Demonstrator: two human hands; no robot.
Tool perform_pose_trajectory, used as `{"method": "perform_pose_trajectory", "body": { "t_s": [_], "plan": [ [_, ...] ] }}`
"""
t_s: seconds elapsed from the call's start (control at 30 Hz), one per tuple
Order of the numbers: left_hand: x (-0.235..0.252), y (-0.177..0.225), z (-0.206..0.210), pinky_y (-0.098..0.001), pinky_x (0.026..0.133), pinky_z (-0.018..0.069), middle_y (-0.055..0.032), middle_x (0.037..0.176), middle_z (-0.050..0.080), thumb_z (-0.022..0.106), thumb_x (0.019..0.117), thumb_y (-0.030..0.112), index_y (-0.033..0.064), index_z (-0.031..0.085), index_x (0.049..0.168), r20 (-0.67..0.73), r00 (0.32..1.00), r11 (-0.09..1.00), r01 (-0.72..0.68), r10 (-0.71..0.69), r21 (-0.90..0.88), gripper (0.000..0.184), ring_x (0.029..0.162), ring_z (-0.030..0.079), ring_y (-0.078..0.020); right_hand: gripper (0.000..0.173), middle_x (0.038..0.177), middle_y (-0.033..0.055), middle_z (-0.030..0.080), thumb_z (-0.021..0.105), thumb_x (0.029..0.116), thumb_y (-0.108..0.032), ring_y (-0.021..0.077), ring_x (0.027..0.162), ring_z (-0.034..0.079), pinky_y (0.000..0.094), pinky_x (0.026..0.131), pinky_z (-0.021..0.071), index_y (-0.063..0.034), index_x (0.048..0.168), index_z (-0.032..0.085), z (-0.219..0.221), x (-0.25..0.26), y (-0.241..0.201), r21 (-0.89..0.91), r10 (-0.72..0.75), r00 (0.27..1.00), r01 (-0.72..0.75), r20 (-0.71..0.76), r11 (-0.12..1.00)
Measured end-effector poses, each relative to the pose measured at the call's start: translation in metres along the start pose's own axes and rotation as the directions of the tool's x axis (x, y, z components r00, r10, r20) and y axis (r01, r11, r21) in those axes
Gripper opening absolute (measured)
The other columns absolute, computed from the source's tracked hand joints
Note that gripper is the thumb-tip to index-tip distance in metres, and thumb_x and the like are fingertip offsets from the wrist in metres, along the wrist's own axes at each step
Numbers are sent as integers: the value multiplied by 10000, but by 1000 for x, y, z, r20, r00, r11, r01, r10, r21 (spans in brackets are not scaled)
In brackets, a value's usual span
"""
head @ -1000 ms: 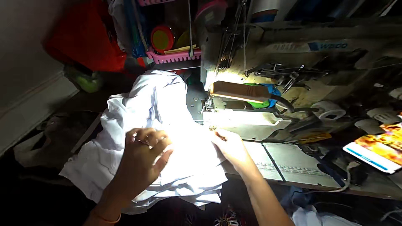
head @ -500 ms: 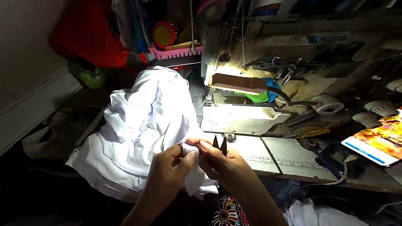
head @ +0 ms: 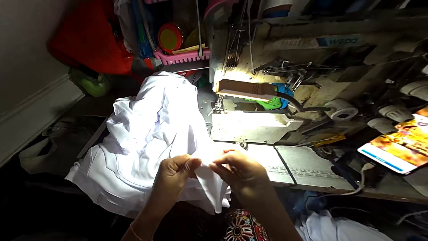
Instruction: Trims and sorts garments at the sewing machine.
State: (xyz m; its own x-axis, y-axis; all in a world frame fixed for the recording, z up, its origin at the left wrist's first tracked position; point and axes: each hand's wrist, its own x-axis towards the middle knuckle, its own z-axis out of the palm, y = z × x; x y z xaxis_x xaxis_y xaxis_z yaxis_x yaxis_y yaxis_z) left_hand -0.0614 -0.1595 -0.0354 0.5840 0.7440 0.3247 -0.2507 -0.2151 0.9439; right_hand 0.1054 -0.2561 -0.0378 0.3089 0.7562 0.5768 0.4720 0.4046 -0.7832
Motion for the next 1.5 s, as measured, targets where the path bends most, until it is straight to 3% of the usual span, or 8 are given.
{"method": "perform_pose_trajectory", "body": {
  "t_s": [0.13, 0.33, 0.67, 0.97, 1.07, 1.23, 1.33, 1.5],
  "plan": [
    [11, 6, -6, -257, 720, 604, -63, 860, 711, 642, 966, 71, 49, 704, 992, -175, 974, 971, 108, -147, -214, 71, 761, 697, -98, 112, 611, -16, 627, 587, 976, -46, -12, 396, 476, 142, 372, 420, -98, 966, 685, -10, 11, -2, 558, 493, 869, -391, -38, 732],
    [23, 22, -24, -270, 660, 617, -27, 866, 689, 419, 1089, 168, 190, 659, 1137, -298, 901, 884, 163, -314, -439, 246, 723, 696, -90, 343, 552, 6, 546, 328, 1009, -15, -4, 390, 431, 135, 379, 377, -72, 890, 645, -10, 14, 10, 919, 647, 761, -285, 45, 272],
    [11, 15, -46, -189, 744, 573, 59, 1004, 672, 779, 856, 301, 248, 739, 1186, -69, 989, 914, -91, 128, 396, 337, 868, 654, -52, 230, 852, -77, 715, 727, 904, -142, -45, 623, 577, 109, 580, 498, -193, 1123, 775, -7, 15, 16, 206, 159, 983, -138, -91, 969],
    [64, 29, -43, -174, 769, 523, 29, 1016, 632, 585, 989, 245, 119, 734, 950, 133, 961, 570, -252, 243, 782, 199, 915, 605, -7, 211, 662, -92, 555, 757, 893, -335, -28, 568, 481, 129, 518, 392, -165, 798, 678, -8, 22, 29, 0, 286, 956, -287, -67, 958],
    [110, 29, -24, -268, 616, 498, -37, 787, 645, 557, 996, 56, 32, 685, 1018, 130, 975, 629, -217, 181, 747, 132, 677, 596, -81, 213, 607, -79, 513, 789, 864, -218, -14, 487, 440, 147, 472, 376, -116, 829, 605, -9, 31, 29, 195, 590, 804, -592, 73, 782],
    [172, 30, 22, -530, 1035, 377, -208, 1215, 653, 610, 988, 69, -25, 685, 1159, 242, 970, 324, -217, -36, 921, 209, 1244, 556, -345, 235, 578, -29, 523, 417, 1072, -35, 9, 436, 460, 139, 423, 390, -66, 871, 534, -4, 42, 50, 609, 772, 578, -721, 265, 330],
    [230, -69, 14, -542, 857, 443, -40, 970, 701, 591, 934, 337, 163, 719, 911, 407, 882, 44, -428, 239, 903, 217, 1021, 640, -269, 331, 648, 42, 575, 313, 1127, -181, 36, 443, 482, 150, 403, 400, -29, 957, 552, -5, 46, 59, 795, 769, 567, -592, 296, 130],
    [255, -84, 20, -569, 1061, 381, -53, 1168, 677, 620, 910, 479, 172, 691, 1124, 367, 930, 280, -355, 11, 892, 381, 1195, 592, -247, 394, 711, 49, 599, 347, 1106, -220, 24, 464, 477, 146, 412, 402, -14, 924, 630, -2, 50, 67, 865, 640, 683, -499, 351, 58]
  ]
}}
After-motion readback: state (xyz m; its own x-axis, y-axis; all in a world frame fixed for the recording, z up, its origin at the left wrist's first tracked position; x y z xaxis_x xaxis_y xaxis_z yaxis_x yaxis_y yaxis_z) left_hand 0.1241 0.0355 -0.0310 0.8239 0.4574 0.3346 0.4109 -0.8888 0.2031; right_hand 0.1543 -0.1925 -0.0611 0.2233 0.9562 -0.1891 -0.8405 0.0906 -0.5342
